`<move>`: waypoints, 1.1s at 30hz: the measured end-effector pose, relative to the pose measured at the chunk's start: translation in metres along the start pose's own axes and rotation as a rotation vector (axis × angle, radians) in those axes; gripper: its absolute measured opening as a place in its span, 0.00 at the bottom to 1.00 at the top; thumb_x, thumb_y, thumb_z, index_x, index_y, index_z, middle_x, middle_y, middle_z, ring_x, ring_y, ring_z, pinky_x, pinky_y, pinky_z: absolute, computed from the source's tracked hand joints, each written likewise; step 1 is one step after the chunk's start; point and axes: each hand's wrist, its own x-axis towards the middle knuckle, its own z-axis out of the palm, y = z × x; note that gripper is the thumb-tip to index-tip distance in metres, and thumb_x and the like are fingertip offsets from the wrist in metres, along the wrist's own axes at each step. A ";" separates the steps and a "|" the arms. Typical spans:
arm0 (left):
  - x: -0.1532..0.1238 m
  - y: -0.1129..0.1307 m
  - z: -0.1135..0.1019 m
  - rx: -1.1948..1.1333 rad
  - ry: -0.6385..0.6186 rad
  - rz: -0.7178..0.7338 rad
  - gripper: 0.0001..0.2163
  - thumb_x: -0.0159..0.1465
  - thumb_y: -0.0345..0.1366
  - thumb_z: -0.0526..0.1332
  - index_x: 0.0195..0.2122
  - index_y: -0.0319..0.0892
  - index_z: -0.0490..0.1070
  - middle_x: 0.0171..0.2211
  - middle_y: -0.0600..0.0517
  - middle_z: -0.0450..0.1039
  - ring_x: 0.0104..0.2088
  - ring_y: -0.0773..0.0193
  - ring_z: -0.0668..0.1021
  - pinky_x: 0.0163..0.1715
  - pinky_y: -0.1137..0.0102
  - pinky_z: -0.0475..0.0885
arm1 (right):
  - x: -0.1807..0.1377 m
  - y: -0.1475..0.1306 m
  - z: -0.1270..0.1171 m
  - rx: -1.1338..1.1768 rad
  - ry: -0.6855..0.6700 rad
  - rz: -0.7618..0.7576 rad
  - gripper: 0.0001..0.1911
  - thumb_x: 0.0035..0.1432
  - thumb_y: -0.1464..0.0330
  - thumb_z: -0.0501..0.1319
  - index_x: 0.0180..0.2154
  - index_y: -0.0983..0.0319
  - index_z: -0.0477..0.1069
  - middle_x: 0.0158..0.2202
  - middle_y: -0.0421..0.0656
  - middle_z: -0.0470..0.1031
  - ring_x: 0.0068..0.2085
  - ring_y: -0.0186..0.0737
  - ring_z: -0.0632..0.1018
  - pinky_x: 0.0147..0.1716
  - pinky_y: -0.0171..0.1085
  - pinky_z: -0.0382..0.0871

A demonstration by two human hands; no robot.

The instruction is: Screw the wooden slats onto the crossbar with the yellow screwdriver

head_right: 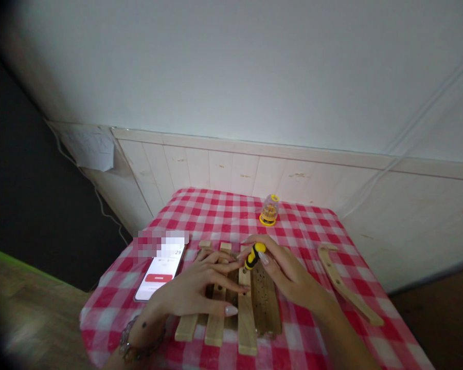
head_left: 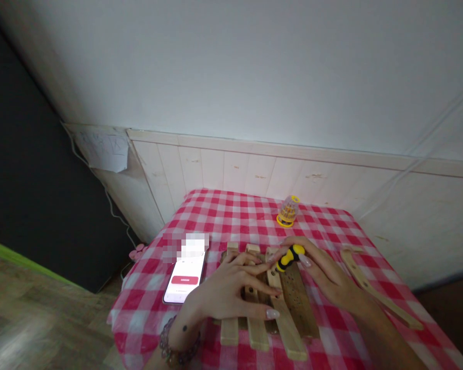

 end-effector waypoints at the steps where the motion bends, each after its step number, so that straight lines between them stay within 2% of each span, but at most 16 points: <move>1: 0.000 0.000 0.000 0.000 -0.001 -0.001 0.19 0.69 0.59 0.64 0.59 0.67 0.76 0.73 0.64 0.57 0.69 0.44 0.63 0.69 0.44 0.49 | 0.001 0.000 -0.001 -0.013 0.001 -0.006 0.20 0.74 0.53 0.53 0.56 0.56 0.74 0.45 0.51 0.86 0.47 0.50 0.87 0.47 0.45 0.83; 6: 0.000 0.001 0.000 0.000 -0.003 -0.010 0.20 0.68 0.61 0.64 0.58 0.67 0.76 0.72 0.64 0.59 0.68 0.44 0.64 0.70 0.42 0.46 | 0.006 0.000 -0.002 -0.157 0.111 -0.018 0.14 0.69 0.55 0.62 0.45 0.57 0.78 0.39 0.49 0.87 0.41 0.50 0.87 0.42 0.43 0.82; 10: 0.001 0.000 0.000 0.010 -0.012 0.000 0.20 0.69 0.61 0.63 0.59 0.66 0.75 0.73 0.64 0.57 0.67 0.44 0.65 0.69 0.41 0.47 | 0.006 0.003 0.010 -0.195 0.257 -0.026 0.09 0.66 0.59 0.65 0.37 0.57 0.74 0.29 0.42 0.81 0.28 0.42 0.82 0.28 0.35 0.78; 12: 0.001 0.000 -0.001 0.010 -0.012 0.002 0.20 0.69 0.61 0.63 0.59 0.66 0.76 0.73 0.64 0.56 0.67 0.44 0.66 0.69 0.42 0.47 | 0.005 0.006 0.017 -0.230 0.353 -0.032 0.08 0.65 0.60 0.65 0.35 0.57 0.73 0.26 0.40 0.78 0.25 0.39 0.79 0.23 0.33 0.74; 14: 0.001 0.000 0.000 0.003 -0.010 0.002 0.20 0.69 0.61 0.63 0.58 0.66 0.76 0.73 0.63 0.57 0.67 0.45 0.66 0.69 0.42 0.47 | 0.004 0.009 0.022 -0.281 0.459 -0.059 0.05 0.64 0.62 0.66 0.38 0.57 0.74 0.30 0.42 0.81 0.26 0.40 0.80 0.25 0.34 0.76; 16: 0.001 0.000 0.000 -0.003 -0.010 -0.003 0.20 0.69 0.62 0.63 0.58 0.67 0.76 0.72 0.63 0.57 0.68 0.44 0.65 0.70 0.42 0.46 | 0.004 0.010 0.024 -0.316 0.488 -0.097 0.04 0.64 0.64 0.66 0.40 0.56 0.77 0.34 0.44 0.84 0.30 0.42 0.83 0.30 0.37 0.79; 18: 0.000 -0.001 0.000 -0.001 -0.006 -0.006 0.20 0.68 0.62 0.63 0.58 0.66 0.76 0.72 0.63 0.58 0.68 0.44 0.64 0.70 0.41 0.45 | 0.004 0.008 0.022 -0.328 0.444 -0.114 0.03 0.65 0.64 0.66 0.39 0.55 0.79 0.34 0.45 0.86 0.32 0.45 0.85 0.33 0.39 0.80; 21: 0.000 -0.001 0.000 0.005 -0.009 -0.003 0.20 0.68 0.61 0.63 0.59 0.66 0.76 0.72 0.63 0.58 0.68 0.43 0.64 0.69 0.40 0.46 | 0.004 0.005 0.016 -0.319 0.363 -0.110 0.08 0.66 0.59 0.67 0.39 0.55 0.81 0.34 0.46 0.88 0.34 0.49 0.87 0.34 0.41 0.82; 25: 0.001 -0.001 0.000 0.004 -0.011 -0.001 0.20 0.69 0.61 0.63 0.59 0.67 0.75 0.73 0.65 0.57 0.69 0.42 0.63 0.70 0.41 0.46 | 0.001 0.003 0.003 -0.295 0.195 -0.116 0.20 0.71 0.53 0.58 0.53 0.55 0.81 0.46 0.51 0.88 0.45 0.53 0.88 0.44 0.45 0.84; 29: 0.001 -0.001 0.000 -0.003 -0.013 -0.004 0.20 0.69 0.62 0.63 0.59 0.67 0.75 0.73 0.64 0.56 0.69 0.43 0.63 0.70 0.41 0.45 | -0.002 0.004 -0.007 -0.282 0.089 -0.070 0.25 0.74 0.55 0.54 0.65 0.54 0.72 0.60 0.52 0.82 0.58 0.54 0.83 0.54 0.49 0.81; 31: 0.001 -0.001 0.000 -0.007 -0.010 -0.006 0.20 0.69 0.62 0.63 0.59 0.67 0.75 0.73 0.64 0.57 0.68 0.43 0.63 0.70 0.41 0.46 | -0.001 0.004 -0.010 -0.276 0.067 -0.021 0.23 0.73 0.58 0.55 0.65 0.54 0.72 0.59 0.52 0.82 0.57 0.54 0.84 0.53 0.50 0.81; 33: 0.001 0.000 -0.001 -0.007 -0.009 -0.005 0.20 0.69 0.61 0.63 0.59 0.67 0.75 0.73 0.65 0.57 0.68 0.44 0.64 0.70 0.42 0.46 | 0.001 0.005 -0.009 -0.261 0.086 0.005 0.20 0.71 0.59 0.58 0.60 0.54 0.77 0.53 0.52 0.86 0.52 0.53 0.86 0.49 0.48 0.82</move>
